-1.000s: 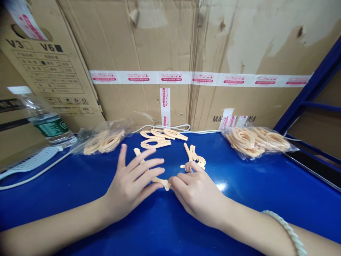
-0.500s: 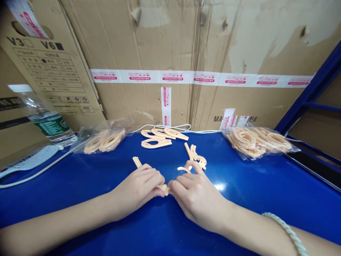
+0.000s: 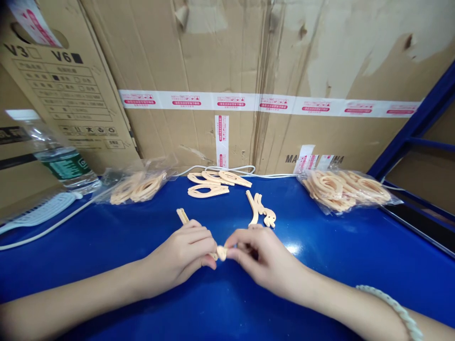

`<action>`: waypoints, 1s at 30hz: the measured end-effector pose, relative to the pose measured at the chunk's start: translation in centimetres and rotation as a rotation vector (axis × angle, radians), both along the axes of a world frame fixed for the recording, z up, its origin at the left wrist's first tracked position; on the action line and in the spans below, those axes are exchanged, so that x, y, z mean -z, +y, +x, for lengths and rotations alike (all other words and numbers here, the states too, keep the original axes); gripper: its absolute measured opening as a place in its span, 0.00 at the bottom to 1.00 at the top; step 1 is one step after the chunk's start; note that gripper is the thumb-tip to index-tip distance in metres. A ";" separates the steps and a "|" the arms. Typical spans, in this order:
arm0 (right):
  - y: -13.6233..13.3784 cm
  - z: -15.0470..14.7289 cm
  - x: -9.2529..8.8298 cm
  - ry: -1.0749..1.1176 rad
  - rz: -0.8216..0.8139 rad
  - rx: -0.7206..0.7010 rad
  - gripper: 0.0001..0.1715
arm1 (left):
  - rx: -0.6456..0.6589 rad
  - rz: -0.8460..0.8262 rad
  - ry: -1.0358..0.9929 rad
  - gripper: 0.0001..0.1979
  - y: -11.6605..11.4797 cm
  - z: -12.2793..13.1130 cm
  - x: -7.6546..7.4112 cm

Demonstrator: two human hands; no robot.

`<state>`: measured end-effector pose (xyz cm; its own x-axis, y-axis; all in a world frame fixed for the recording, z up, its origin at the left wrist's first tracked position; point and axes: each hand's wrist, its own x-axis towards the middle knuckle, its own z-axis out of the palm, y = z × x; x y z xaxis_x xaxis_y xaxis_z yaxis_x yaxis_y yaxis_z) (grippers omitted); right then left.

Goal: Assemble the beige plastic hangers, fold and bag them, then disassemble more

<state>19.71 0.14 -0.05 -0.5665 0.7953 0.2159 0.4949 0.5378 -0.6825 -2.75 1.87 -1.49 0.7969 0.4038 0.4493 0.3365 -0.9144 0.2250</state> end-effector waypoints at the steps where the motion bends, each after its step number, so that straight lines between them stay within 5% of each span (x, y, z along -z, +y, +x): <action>1: 0.3 0.2 -0.1 0.046 -0.025 0.044 0.15 | 0.006 0.035 -0.001 0.16 0.0 0.1 0.0; 5: 1.7 1.2 -0.4 0.104 0.215 0.131 0.11 | -0.015 0.048 0.018 0.15 -0.4 0.3 0.1; 8: 2.5 1.9 -0.4 0.023 0.419 0.029 0.07 | -0.085 0.020 0.073 0.12 -0.7 0.3 0.0; 15: 3.5 1.4 0.5 -0.197 0.604 -0.035 0.13 | -0.035 0.029 0.101 0.04 -0.3 -0.4 -0.5; 24: 4.2 1.3 0.5 -0.251 0.588 0.024 0.22 | 0.010 -0.045 0.274 0.08 0.3 -0.9 -2.7; 30: 3.5 2.4 -0.3 -0.231 0.541 0.060 0.16 | -0.140 -0.123 0.167 0.05 1.2 -1.2 -1.9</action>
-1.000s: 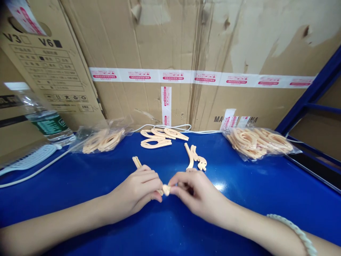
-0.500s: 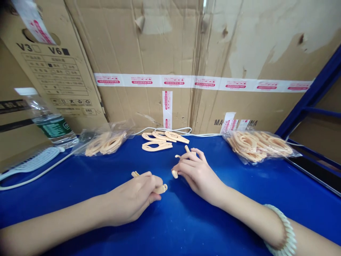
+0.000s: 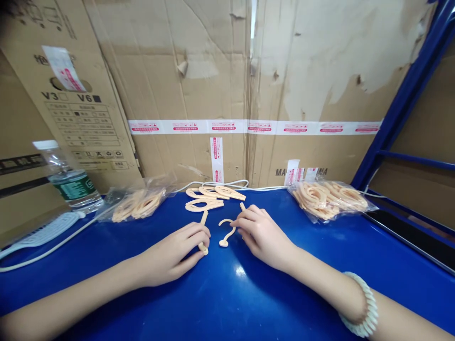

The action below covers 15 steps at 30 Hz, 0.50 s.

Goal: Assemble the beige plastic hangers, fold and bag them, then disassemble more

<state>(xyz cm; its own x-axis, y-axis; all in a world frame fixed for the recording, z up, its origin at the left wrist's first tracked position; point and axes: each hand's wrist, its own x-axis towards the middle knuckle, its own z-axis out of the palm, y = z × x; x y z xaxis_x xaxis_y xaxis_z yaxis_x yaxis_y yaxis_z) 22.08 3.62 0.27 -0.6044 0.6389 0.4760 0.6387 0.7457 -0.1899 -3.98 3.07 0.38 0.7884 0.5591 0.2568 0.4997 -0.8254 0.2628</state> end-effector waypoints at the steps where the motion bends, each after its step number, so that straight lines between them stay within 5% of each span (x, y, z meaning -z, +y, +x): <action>1: -0.2 -0.1 0.0 -0.015 -0.009 -0.003 0.15 | -0.027 0.012 -0.009 0.04 -0.1 0.0 0.2; 9: -2.6 -2.0 0.1 -0.224 -0.054 -0.125 0.21 | -0.105 0.100 -0.070 0.07 -0.9 0.5 1.2; 15: -1.4 -1.9 0.7 -0.230 -0.139 -0.155 0.25 | -0.088 0.135 -0.131 0.07 -0.2 0.3 1.7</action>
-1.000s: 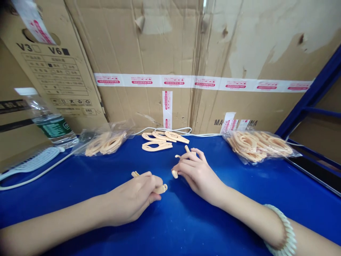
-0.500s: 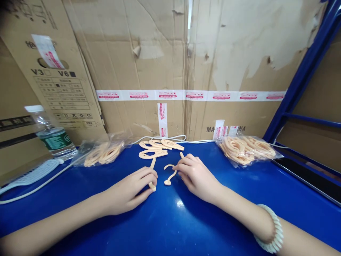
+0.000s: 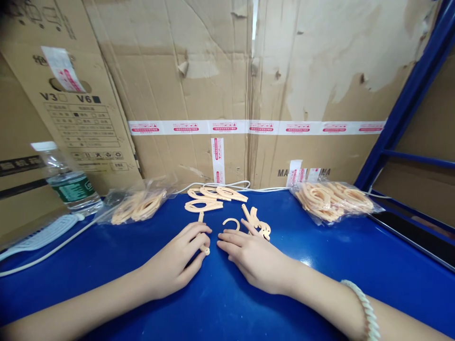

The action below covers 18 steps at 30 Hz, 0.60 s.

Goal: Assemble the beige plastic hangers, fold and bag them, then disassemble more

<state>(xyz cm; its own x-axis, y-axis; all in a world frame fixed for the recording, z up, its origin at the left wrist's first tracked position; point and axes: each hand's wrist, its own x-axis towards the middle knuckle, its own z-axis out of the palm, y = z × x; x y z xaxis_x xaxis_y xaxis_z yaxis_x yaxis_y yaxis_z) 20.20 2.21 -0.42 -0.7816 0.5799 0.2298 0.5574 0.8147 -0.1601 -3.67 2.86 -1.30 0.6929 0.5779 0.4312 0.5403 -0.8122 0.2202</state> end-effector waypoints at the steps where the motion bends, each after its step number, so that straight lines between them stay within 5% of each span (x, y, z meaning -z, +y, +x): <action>1: 0.3 0.0 0.0 -0.004 -0.011 -0.019 0.25 | 0.010 -0.002 0.000 0.07 0.1 0.0 0.1; 5: 1.0 0.3 -0.5 0.006 0.058 -0.061 0.24 | 0.021 -0.004 -0.010 0.07 0.3 0.1 0.2; 9: 0.7 1.0 -1.5 0.042 0.193 0.061 0.18 | -0.013 0.008 -0.024 0.07 0.1 0.2 0.2; 18: 0.4 -0.1 -0.5 -0.057 0.155 0.049 0.21 | 0.007 0.050 -0.017 0.04 -0.1 0.4 0.1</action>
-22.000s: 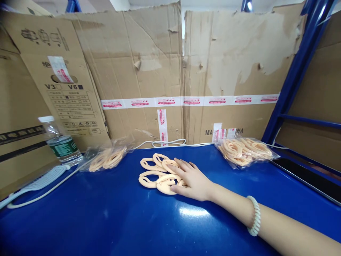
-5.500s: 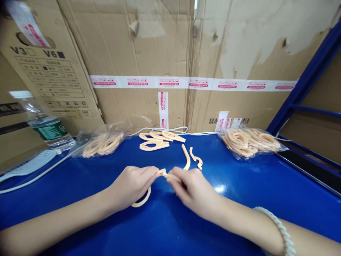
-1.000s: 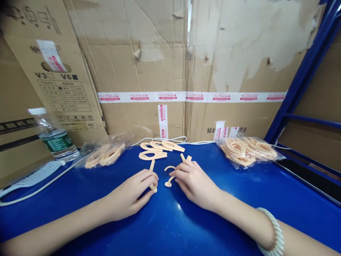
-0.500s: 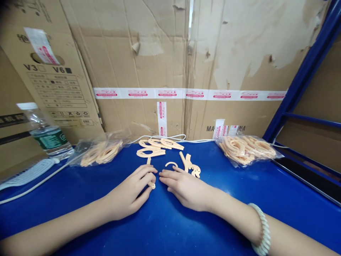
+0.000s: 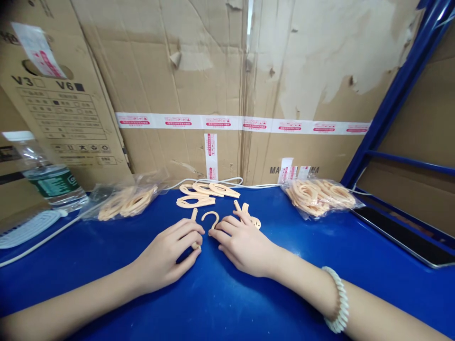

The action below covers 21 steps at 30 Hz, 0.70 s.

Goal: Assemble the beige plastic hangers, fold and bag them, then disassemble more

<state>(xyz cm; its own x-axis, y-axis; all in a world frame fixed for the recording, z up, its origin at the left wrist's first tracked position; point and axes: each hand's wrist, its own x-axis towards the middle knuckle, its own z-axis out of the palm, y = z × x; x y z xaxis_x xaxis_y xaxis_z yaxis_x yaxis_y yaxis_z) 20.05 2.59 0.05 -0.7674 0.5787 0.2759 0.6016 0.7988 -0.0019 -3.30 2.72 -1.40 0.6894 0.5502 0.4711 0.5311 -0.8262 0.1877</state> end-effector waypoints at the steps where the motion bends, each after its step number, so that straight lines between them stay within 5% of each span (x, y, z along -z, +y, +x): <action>1: 0.0 -0.1 0.0 -0.005 -0.006 -0.005 0.21 | 0.000 0.001 0.004 0.05 0.1 0.0 0.0; 11: 1.3 3.4 -2.5 -0.039 -0.071 0.080 0.11 | -0.016 -0.025 -0.002 0.06 0.5 -0.2 0.3; 21: 1.1 2.1 -1.5 -0.045 -0.073 0.054 0.13 | -0.021 -0.014 -0.017 0.06 0.4 -0.1 0.3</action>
